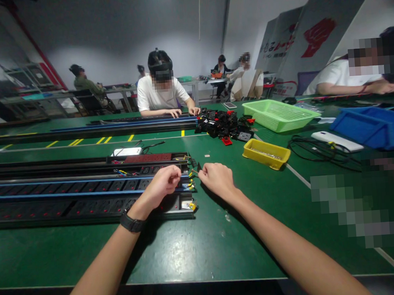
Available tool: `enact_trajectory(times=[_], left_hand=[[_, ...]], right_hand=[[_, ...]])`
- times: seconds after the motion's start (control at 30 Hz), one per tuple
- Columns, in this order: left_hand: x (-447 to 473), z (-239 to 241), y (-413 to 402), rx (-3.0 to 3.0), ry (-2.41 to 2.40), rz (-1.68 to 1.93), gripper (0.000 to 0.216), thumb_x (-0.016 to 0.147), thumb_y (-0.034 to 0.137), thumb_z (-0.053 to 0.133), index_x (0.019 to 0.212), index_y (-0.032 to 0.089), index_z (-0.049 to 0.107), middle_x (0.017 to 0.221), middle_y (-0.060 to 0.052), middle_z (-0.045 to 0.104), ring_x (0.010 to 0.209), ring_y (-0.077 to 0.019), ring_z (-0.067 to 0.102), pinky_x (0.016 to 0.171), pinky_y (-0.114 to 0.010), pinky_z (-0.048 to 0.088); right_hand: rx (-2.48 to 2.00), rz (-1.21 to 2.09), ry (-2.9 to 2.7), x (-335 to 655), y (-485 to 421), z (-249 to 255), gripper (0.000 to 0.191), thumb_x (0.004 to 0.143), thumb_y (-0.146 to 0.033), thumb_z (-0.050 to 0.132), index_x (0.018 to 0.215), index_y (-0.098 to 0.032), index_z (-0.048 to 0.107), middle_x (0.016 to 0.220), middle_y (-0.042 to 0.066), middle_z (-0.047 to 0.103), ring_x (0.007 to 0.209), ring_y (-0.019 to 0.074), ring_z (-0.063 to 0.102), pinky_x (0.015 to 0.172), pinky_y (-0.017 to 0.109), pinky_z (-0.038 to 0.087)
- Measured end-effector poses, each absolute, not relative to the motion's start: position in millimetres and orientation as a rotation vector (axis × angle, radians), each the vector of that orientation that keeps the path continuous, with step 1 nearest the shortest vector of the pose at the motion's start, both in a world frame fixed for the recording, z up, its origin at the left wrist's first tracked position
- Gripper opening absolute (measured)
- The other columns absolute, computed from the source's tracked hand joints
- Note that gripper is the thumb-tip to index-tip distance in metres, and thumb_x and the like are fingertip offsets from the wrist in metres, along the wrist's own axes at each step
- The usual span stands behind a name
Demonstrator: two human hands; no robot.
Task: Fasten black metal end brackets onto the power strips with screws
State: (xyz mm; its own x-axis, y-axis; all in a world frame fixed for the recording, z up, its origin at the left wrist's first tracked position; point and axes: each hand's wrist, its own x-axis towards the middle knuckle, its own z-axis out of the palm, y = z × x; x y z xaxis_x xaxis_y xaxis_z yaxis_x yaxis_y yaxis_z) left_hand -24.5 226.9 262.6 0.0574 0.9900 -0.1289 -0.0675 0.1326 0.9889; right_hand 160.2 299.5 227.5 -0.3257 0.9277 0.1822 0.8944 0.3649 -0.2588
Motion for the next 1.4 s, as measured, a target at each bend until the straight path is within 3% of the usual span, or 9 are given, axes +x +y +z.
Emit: enact_trajectory(times=[0.17, 0.3, 0.4, 0.53, 0.67, 0.8, 0.9, 1.0, 1.4], left_hand=[[-28, 259, 229, 1.115, 1.239, 1.104, 0.013, 0.075, 0.029, 0.058, 0.074, 0.016, 0.054, 0.065, 0.002, 0.045, 0.044, -0.0034, 0.021, 0.042, -0.018, 0.009], [-28, 257, 230, 1.124, 1.307, 1.073, 0.012, 0.075, 0.027, 0.054, 0.073, 0.016, 0.055, 0.059, 0.004, 0.038, 0.044, -0.0043, 0.019, 0.043, -0.019, 0.009], [-25, 258, 230, 1.104, 1.332, 1.032, 0.009, 0.070, 0.023, 0.053, 0.075, 0.016, 0.053, 0.062, 0.004, 0.041, 0.045, -0.0044, 0.019, 0.044, -0.019, 0.008], [-25, 261, 230, 1.242, 1.440, 1.020, 0.014, 0.076, 0.031, 0.050, 0.077, 0.018, 0.054, 0.058, 0.006, 0.032, 0.046, -0.0075, 0.023, 0.045, -0.020, 0.013], [-28, 262, 233, 1.716, 1.689, 0.937, 0.026, 0.084, 0.038, 0.050, 0.073, 0.017, 0.060, 0.066, -0.001, 0.056, 0.061, -0.0135, 0.050, 0.056, -0.024, 0.035], [-24, 263, 241, 2.088, 2.016, 0.622, 0.025, 0.091, 0.034, 0.050, 0.085, 0.018, 0.067, 0.086, -0.006, 0.071, 0.079, -0.0211, 0.064, 0.069, -0.030, 0.042], [-16, 264, 254, 2.300, 2.155, 0.354, 0.023, 0.093, 0.032, 0.050, 0.097, 0.021, 0.071, 0.102, -0.008, 0.073, 0.092, -0.0261, 0.068, 0.072, -0.032, 0.045], [-8, 262, 271, 2.376, 2.095, 0.214, 0.023, 0.093, 0.031, 0.052, 0.101, 0.024, 0.073, 0.106, -0.007, 0.074, 0.096, -0.0269, 0.069, 0.075, -0.032, 0.048], [-16, 255, 300, 2.306, 1.964, 0.229, 0.023, 0.088, 0.024, 0.060, 0.102, 0.026, 0.077, 0.108, -0.002, 0.077, 0.097, -0.0233, 0.071, 0.077, -0.028, 0.049]], right_hand=[[-1.712, 0.017, -2.297, 176, 307, 237, 0.031, 0.096, -0.034, 0.047, 0.089, -0.022, 0.075, 0.092, 0.011, 0.076, 0.087, 0.0257, 0.071, 0.069, 0.028, 0.045], [-1.780, -0.055, -2.242, 204, 321, 240, 0.033, 0.098, -0.035, 0.046, 0.091, -0.022, 0.074, 0.092, 0.011, 0.076, 0.089, 0.0257, 0.071, 0.067, 0.028, 0.044], [-1.852, -0.051, -2.228, 225, 333, 238, 0.034, 0.099, -0.036, 0.045, 0.092, -0.021, 0.074, 0.095, 0.012, 0.076, 0.089, 0.0262, 0.071, 0.068, 0.029, 0.044], [-1.851, 0.047, -2.258, 240, 344, 233, 0.033, 0.100, -0.036, 0.046, 0.095, -0.020, 0.075, 0.097, 0.012, 0.076, 0.091, 0.0269, 0.071, 0.070, 0.030, 0.045], [-1.836, 0.115, -2.276, 242, 346, 232, 0.033, 0.099, -0.037, 0.048, 0.095, -0.020, 0.076, 0.097, 0.013, 0.076, 0.093, 0.0283, 0.071, 0.073, 0.031, 0.047], [-1.807, 0.164, -2.291, 240, 346, 232, 0.031, 0.099, -0.036, 0.051, 0.097, -0.019, 0.077, 0.099, 0.015, 0.077, 0.095, 0.0287, 0.072, 0.076, 0.032, 0.048], [-1.790, 0.200, -2.304, 239, 346, 231, 0.030, 0.098, -0.035, 0.052, 0.097, -0.019, 0.077, 0.100, 0.016, 0.077, 0.095, 0.0292, 0.072, 0.077, 0.032, 0.049], [-1.793, 0.215, -2.302, 239, 347, 231, 0.029, 0.097, -0.034, 0.053, 0.097, -0.018, 0.078, 0.101, 0.016, 0.077, 0.097, 0.0294, 0.072, 0.079, 0.033, 0.050], [-1.804, 0.233, -2.328, 236, 344, 235, 0.030, 0.095, -0.035, 0.053, 0.098, -0.019, 0.078, 0.104, 0.016, 0.077, 0.098, 0.0305, 0.073, 0.081, 0.035, 0.053]])
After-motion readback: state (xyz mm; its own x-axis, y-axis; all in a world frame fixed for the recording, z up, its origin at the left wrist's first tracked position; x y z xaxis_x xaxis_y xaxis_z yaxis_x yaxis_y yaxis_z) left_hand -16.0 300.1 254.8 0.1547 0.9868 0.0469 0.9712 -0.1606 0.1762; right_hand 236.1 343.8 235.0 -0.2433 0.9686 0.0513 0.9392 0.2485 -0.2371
